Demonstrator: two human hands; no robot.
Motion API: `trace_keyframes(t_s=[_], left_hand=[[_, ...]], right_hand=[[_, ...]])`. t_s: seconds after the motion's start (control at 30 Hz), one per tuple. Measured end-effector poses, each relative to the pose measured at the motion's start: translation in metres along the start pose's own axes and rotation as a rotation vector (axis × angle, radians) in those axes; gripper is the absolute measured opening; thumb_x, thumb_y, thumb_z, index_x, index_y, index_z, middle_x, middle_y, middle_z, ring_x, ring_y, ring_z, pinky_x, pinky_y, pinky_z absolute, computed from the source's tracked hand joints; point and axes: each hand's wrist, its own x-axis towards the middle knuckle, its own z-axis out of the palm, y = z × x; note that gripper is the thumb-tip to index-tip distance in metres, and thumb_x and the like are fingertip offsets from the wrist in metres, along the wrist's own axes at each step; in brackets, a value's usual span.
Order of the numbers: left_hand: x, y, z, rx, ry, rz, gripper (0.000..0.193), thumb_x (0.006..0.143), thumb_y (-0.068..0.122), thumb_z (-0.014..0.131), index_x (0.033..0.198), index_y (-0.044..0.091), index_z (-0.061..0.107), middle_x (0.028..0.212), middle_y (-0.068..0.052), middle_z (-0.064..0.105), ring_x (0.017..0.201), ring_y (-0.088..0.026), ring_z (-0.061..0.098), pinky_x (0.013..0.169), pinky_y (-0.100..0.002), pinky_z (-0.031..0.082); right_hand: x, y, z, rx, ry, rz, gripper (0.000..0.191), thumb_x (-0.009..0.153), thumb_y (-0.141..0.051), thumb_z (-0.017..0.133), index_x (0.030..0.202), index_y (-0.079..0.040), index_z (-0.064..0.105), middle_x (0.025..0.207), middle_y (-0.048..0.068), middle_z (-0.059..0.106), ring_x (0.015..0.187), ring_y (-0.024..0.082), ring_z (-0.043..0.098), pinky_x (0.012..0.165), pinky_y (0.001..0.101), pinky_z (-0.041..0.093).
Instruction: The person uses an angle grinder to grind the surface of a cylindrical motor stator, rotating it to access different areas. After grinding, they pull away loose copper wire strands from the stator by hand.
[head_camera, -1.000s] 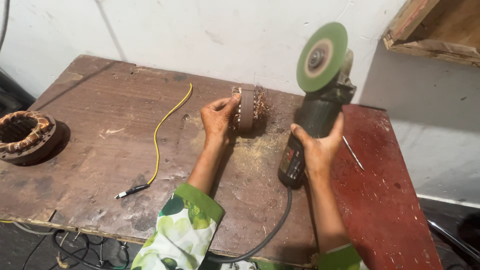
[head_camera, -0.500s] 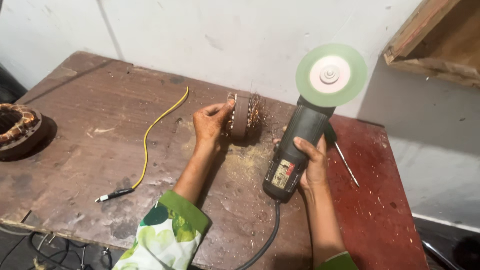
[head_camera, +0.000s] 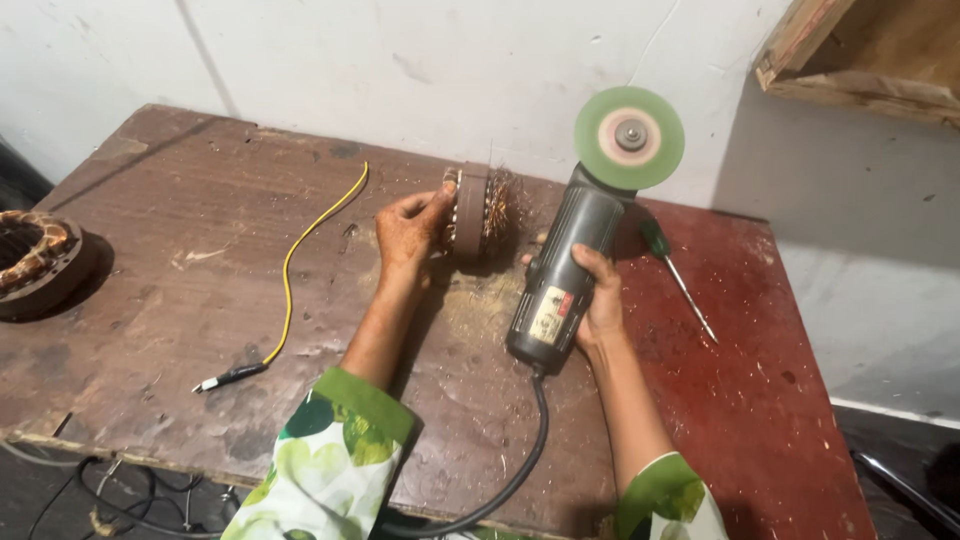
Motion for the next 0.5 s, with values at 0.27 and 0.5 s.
trace_keyframes(t_s=[0.27, 0.5], left_hand=[[-0.013, 0.008, -0.003, 0.178, -0.072, 0.249, 0.026, 0.085, 0.032, 0.081, 0.096, 0.009, 0.079, 0.093, -0.007, 0.078, 0.087, -0.018, 0.074, 0.079, -0.044, 0.062], [-0.025, 0.0, -0.007, 0.336, 0.019, 0.408, 0.049, 0.091, 0.041, 0.072, 0.128, 0.009, 0.063, 0.115, -0.014, 0.065, 0.102, -0.025, 0.065, 0.083, -0.048, 0.059]], right_hand=[[-0.009, -0.007, 0.017, -0.037, 0.006, -0.021, 0.067, 0.08, -0.029, 0.079, 0.129, 0.002, 0.044, 0.105, 0.016, 0.066, 0.087, 0.027, 0.074, 0.071, 0.0386, 0.067], [-0.014, -0.009, 0.018, -0.038, 0.014, -0.024, 0.068, 0.079, -0.029, 0.079, 0.128, 0.003, 0.045, 0.105, 0.016, 0.066, 0.088, 0.028, 0.073, 0.07, 0.0392, 0.067]])
